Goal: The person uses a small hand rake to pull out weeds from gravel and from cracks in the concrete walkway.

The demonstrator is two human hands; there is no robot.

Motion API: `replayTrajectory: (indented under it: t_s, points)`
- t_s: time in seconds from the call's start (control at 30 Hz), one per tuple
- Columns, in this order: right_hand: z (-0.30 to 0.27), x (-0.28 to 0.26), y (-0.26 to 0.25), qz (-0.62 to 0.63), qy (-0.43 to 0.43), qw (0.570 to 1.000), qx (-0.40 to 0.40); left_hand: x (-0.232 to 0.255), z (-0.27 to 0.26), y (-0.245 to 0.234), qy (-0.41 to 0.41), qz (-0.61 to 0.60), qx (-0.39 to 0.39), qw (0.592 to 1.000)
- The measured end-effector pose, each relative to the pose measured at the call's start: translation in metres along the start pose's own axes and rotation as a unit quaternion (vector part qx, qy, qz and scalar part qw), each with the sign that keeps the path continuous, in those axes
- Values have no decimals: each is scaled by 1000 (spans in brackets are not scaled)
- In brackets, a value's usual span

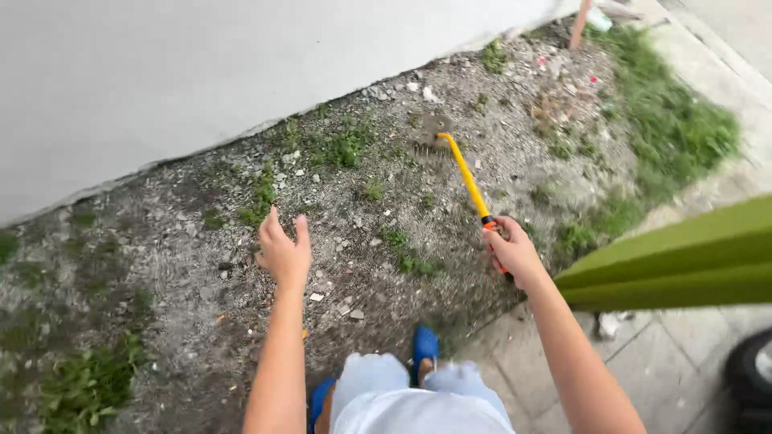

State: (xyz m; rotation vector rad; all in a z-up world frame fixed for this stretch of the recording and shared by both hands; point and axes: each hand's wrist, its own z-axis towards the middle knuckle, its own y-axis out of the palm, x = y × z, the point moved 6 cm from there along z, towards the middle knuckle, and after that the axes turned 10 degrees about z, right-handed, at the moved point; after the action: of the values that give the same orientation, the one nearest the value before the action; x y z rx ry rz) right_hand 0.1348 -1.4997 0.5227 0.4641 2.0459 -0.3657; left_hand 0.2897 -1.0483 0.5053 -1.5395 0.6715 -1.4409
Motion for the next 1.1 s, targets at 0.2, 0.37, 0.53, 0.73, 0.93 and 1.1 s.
replayTrajectory:
  t_s: [0.2, 0.37, 0.53, 0.73, 0.93, 1.1]
  points:
    - [66, -63, -10, -65, -35, 997, -35, 24, 2, 27, -44, 11, 13, 999]
    - [137, -86, 8, -39, -18, 997, -69, 29, 31, 35, -90, 13, 27, 996]
    - [208, -132, 53, -74, -19, 993, -85, 26, 92, 58, -146, 10, 41, 988]
    - [295, -198, 121, -155, -35, 983, -91, 33, 200, 99, -146, 21, 64, 987]
    - [365, -214, 167, -155, 5, 978, -143, 73, 260, 112, -205, 6, 10, 979]
    - [433, -226, 200, -186, -17, 967, -176, 103, 307, 133, -172, 22, 62, 983]
